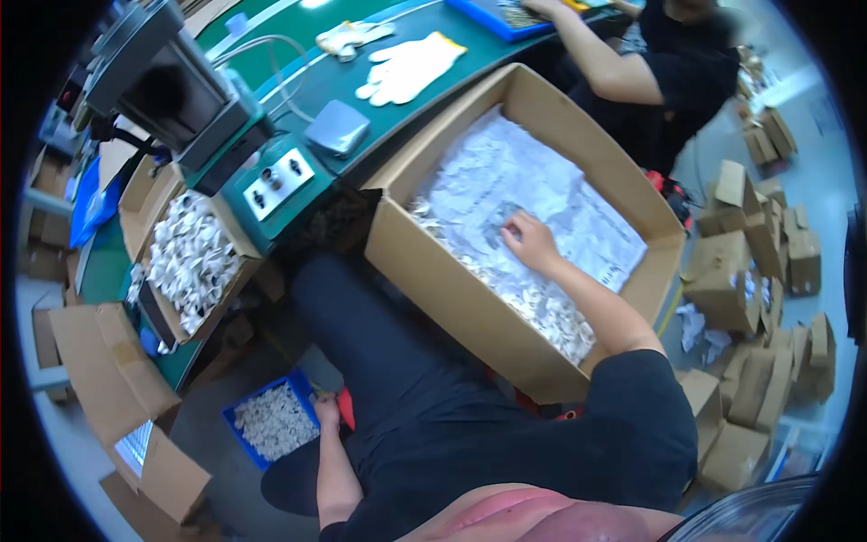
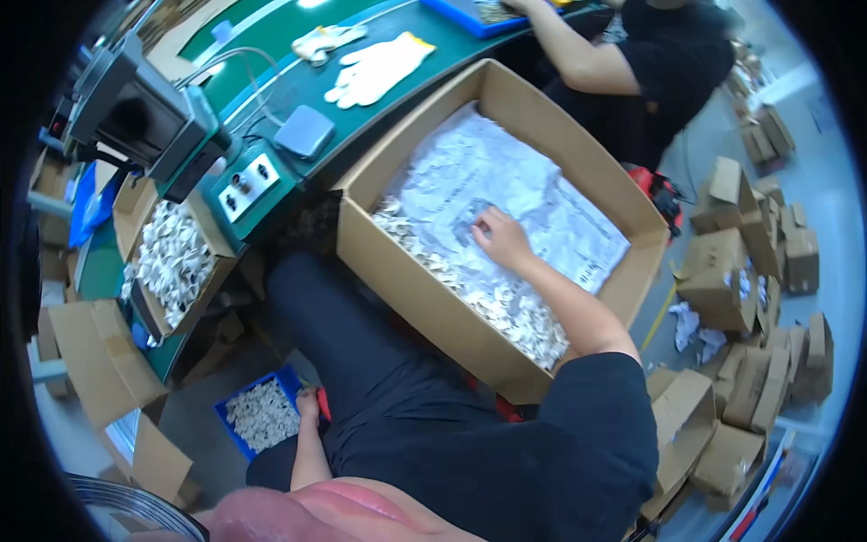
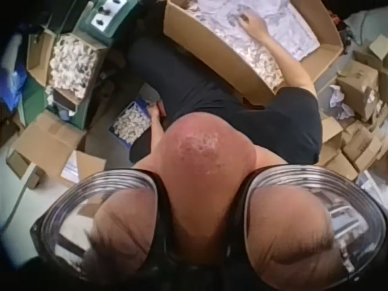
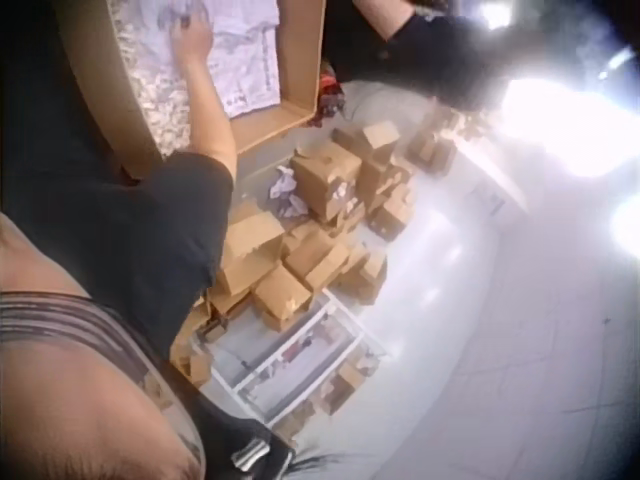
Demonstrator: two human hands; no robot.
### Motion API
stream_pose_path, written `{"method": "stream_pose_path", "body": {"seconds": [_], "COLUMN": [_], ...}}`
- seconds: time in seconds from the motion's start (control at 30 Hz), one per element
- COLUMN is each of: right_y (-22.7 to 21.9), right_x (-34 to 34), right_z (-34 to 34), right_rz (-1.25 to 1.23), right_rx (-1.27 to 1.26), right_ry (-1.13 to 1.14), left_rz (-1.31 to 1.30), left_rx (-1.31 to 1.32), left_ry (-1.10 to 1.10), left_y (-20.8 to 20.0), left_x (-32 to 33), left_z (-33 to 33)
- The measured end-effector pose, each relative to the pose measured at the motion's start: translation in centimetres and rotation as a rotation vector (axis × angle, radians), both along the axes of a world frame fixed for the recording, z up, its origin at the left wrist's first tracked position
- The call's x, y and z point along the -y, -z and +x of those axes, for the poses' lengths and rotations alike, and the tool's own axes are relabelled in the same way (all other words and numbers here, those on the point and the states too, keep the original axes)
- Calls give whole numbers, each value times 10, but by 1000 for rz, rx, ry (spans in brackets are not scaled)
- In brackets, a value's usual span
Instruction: Assemble small electronic or mechanical parts using a manual benchtop press and sorting components into boxes.
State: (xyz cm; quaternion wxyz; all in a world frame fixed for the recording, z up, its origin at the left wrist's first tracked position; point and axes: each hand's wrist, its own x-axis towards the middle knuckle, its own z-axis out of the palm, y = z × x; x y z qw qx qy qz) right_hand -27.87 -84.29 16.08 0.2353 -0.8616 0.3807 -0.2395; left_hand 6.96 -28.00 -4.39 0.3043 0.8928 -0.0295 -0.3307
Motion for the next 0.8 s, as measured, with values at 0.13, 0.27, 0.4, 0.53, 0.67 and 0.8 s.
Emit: {"method": "stream_pose_path", "body": {"seconds": [0.13,0.27,0.4,0.53,0.67,0.8], "right_y": [0,1,1,3,3,5], "right_x": [3,4,6,10,10,12], "right_z": [-2,1,1,2,4,-1], "right_rz": [-181,-92,-99,-89,-88,-89], "right_rx": [-55,-48,-33,-24,-15,-29], "right_ry": [4,12,22,29,32,41], "left_rz": [0,44,78,87,133,112], "left_rx": [80,86,39,6,-22,-41], "left_ry": [6,-27,-114,-99,-58,4], "left_y": [-14,-21,-22,-7,10,13], "left_x": [32,39,48,47,38,47], "left_z": [-11,-16,-20,-9,3,2]}}
